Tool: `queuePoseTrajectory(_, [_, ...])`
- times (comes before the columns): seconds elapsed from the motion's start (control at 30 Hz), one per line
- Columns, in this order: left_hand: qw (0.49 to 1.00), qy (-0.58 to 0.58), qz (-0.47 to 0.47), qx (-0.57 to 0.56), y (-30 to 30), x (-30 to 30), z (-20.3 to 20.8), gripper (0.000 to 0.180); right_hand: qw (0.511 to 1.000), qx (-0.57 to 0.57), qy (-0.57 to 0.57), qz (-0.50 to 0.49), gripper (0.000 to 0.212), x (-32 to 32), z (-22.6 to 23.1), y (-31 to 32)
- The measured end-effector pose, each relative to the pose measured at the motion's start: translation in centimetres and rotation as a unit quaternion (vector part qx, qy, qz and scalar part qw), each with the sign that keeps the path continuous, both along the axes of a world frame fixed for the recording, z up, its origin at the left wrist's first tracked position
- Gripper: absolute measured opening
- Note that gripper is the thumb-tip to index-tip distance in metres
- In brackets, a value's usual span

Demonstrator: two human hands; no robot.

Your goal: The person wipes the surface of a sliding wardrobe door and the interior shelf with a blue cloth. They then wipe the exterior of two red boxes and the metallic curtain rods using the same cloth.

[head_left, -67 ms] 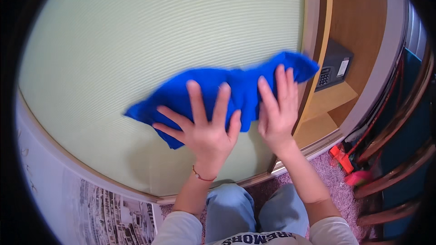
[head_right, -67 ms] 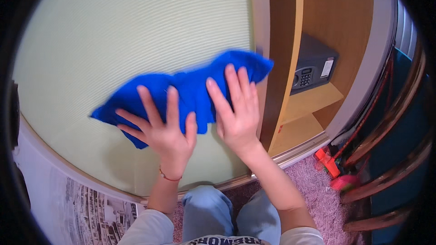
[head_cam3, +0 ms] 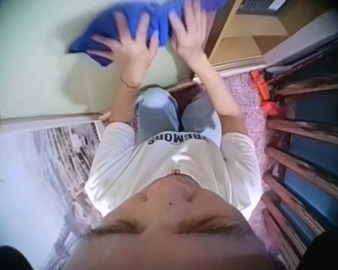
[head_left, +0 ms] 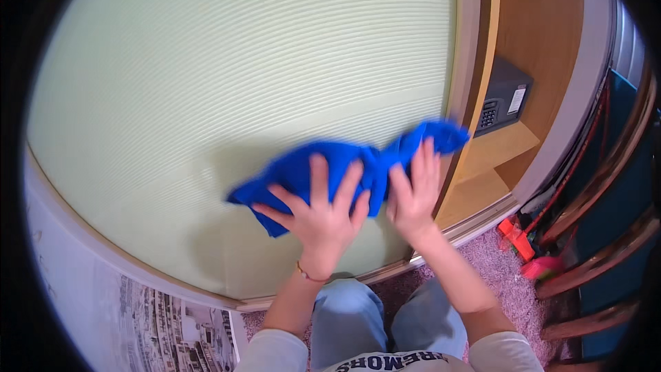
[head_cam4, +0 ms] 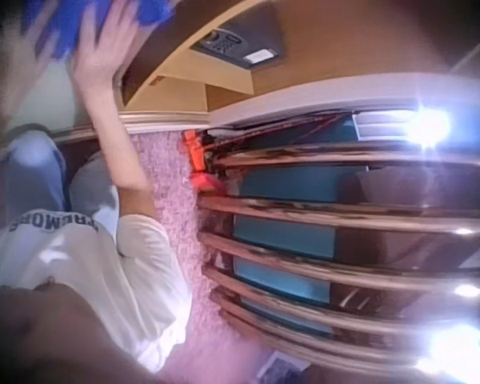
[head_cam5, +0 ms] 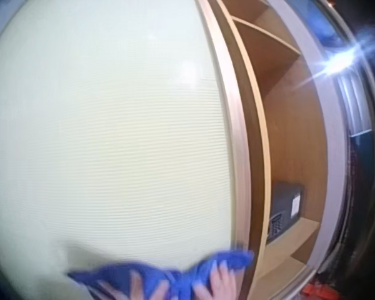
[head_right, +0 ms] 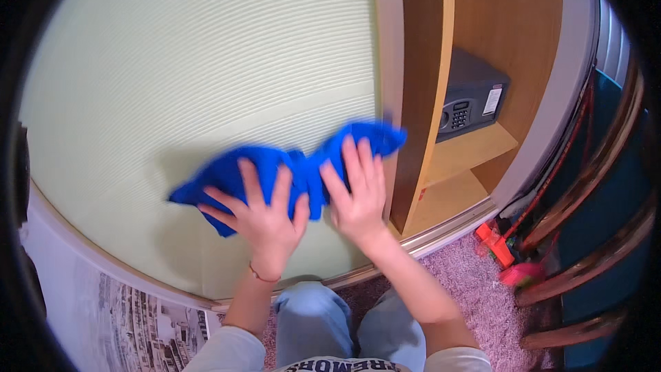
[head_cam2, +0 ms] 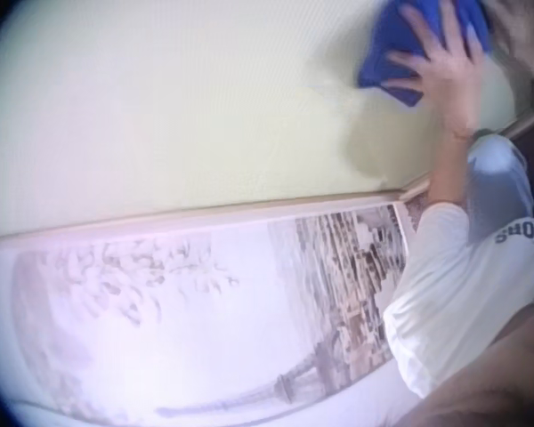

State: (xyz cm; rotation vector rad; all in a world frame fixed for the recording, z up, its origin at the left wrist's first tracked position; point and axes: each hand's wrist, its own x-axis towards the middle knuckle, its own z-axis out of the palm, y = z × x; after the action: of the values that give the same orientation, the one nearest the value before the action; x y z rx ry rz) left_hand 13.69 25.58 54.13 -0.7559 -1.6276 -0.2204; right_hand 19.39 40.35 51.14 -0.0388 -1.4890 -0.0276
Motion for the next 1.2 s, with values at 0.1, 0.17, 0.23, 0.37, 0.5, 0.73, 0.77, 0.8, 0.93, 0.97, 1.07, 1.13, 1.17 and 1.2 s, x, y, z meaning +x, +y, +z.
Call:
queuePoseTrajectory(0.1, [0.996, 0.05, 0.035, -0.063, -2.3, -1.3, -6.8, 0.043, 0.999, 0.001, -0.031, 0.016, 0.022, -0.8, -8.8, -0.7])
queuePoseTrajectory(0.17, [0.985, -0.036, -0.041, -0.164, -4.5, -2.4, -11.4, 0.038, 0.998, 0.017, -0.057, 0.013, 0.022, -0.5, -14.3, -1.0])
queuePoseTrajectory(0.23, [0.953, -0.114, -0.15, -0.236, -5.6, -3.4, -14.2, 0.03, 0.991, 0.043, -0.094, 0.089, 0.024, -0.2, -18.2, -1.0])
queuePoseTrajectory(0.37, [0.937, -0.128, -0.208, -0.249, -5.7, -3.1, -12.8, 0.029, 0.976, 0.011, -0.163, 0.146, 0.034, 0.7, -19.3, -1.4])
queuePoseTrajectory(0.5, [0.99, -0.024, -0.113, -0.083, -3.5, -1.8, -6.4, 0.047, 0.998, 0.019, -0.007, 0.063, 0.039, 3.5, -6.2, -2.1])
queuePoseTrajectory(0.73, [0.993, 0.051, -0.078, -0.071, 0.7, 0.4, 0.7, 0.054, 0.981, -0.151, 0.015, 0.118, 0.062, 2.0, 1.4, -1.4])
queuePoseTrajectory(0.77, [0.991, 0.062, -0.078, -0.094, 1.4, 0.5, -0.8, 0.054, 0.979, -0.17, -0.003, 0.116, 0.066, 1.4, -1.5, -0.6])
queuePoseTrajectory(0.8, [0.988, 0.068, -0.063, -0.128, 1.4, 0.0, -3.1, 0.054, 0.974, -0.203, -0.014, 0.102, 0.062, 0.9, -4.3, -0.8])
queuePoseTrajectory(0.93, [0.95, 0.084, -0.094, -0.285, -1.5, -2.1, -10.0, 0.054, 0.933, -0.333, -0.099, 0.096, 0.053, 0.6, -15.0, -3.3])
queuePoseTrajectory(0.97, [0.924, 0.061, -0.091, -0.367, -2.6, -2.6, -11.9, 0.06, 0.91, -0.379, -0.138, 0.098, 0.05, 0.6, -17.9, -4.0])
queuePoseTrajectory(1.07, [0.863, -0.037, -0.182, -0.47, -4.8, -4.5, -16.1, 0.052, 0.884, -0.417, -0.189, 0.1, 0.035, 1.2, -22.7, -4.7])
queuePoseTrajectory(1.13, [0.848, -0.063, -0.227, -0.475, -6.0, -5.2, -16.6, 0.048, 0.882, -0.41, -0.203, 0.11, 0.027, 1.3, -21.9, -5.1])
queuePoseTrajectory(1.17, [0.862, -0.064, -0.204, -0.46, -6.2, -5.3, -16.6, 0.049, 0.889, -0.398, -0.193, 0.116, 0.028, 1.1, -21.2, -5.1])
queuePoseTrajectory(1.2, [0.874, -0.068, -0.183, -0.446, -6.2, -4.7, -15.4, 0.051, 0.895, -0.388, -0.184, 0.119, 0.028, 1.0, -20.5, -5.3])
